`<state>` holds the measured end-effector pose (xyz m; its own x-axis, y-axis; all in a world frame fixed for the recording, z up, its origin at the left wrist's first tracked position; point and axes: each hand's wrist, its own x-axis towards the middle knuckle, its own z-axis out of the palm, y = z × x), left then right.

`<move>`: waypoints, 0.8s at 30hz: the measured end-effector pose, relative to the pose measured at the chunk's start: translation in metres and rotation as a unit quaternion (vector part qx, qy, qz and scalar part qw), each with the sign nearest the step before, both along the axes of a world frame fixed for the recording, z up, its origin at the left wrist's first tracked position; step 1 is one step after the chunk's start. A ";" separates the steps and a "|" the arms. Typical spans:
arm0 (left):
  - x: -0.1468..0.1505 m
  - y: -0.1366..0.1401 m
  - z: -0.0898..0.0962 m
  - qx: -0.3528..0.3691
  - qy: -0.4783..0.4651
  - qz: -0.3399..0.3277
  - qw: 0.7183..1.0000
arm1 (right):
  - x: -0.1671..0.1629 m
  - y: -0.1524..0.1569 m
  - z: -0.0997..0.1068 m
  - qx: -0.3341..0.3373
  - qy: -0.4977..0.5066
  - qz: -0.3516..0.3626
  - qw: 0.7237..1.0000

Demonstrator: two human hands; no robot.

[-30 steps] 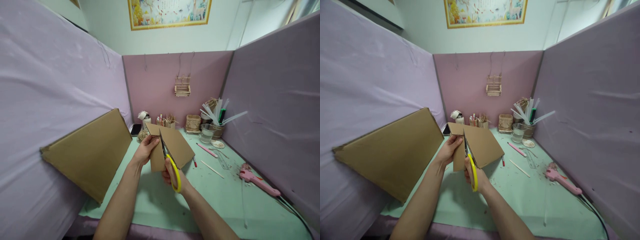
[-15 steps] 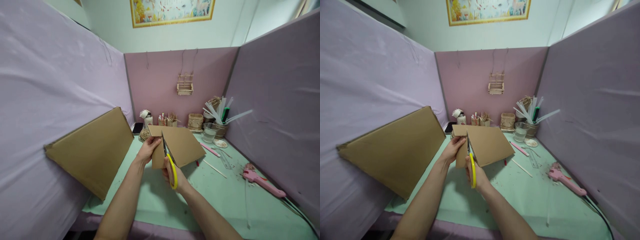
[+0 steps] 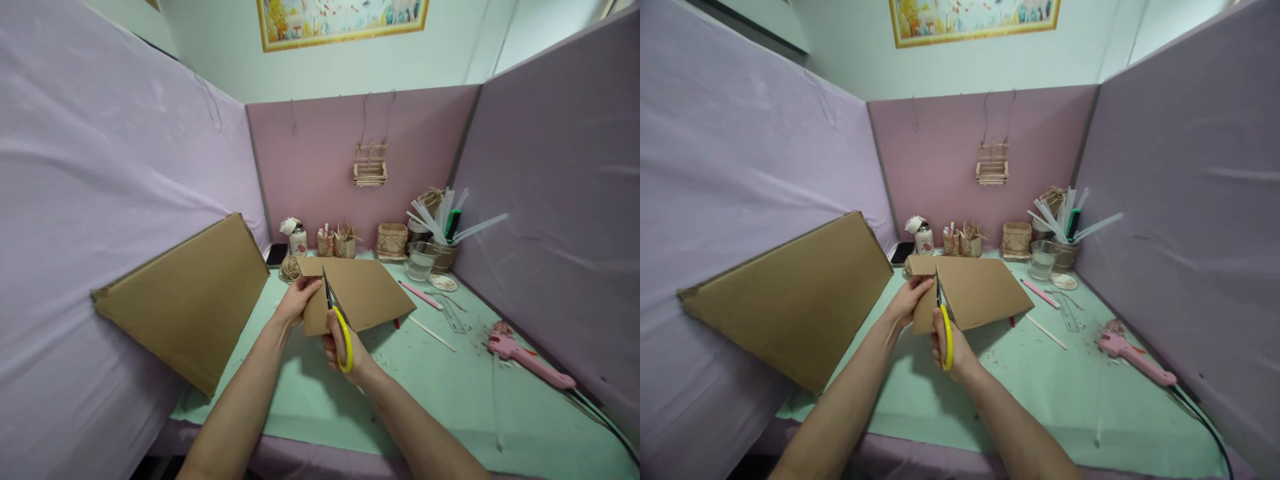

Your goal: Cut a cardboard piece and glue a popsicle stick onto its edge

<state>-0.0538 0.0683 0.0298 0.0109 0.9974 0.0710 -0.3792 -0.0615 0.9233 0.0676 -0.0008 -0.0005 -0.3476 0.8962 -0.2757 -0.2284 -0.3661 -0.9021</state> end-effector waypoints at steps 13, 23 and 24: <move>-0.022 -0.017 -0.007 -0.063 0.083 -0.085 0.991 | 0.009 0.017 -0.003 -0.038 0.003 0.019 0.999; -0.060 -0.023 -0.007 -0.045 0.006 0.021 0.999 | 0.015 0.012 -0.009 -0.256 0.139 0.234 0.928; -0.059 -0.020 -0.009 -0.048 -0.007 0.042 0.998 | 0.016 0.008 -0.010 -0.279 0.165 0.262 0.909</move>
<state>-0.1127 0.0483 0.0206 -0.0743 0.9969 -0.0259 -0.3889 -0.0051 0.9213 0.0835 0.0076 -0.0104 -0.8329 0.3361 -0.4397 -0.1153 -0.8824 -0.4561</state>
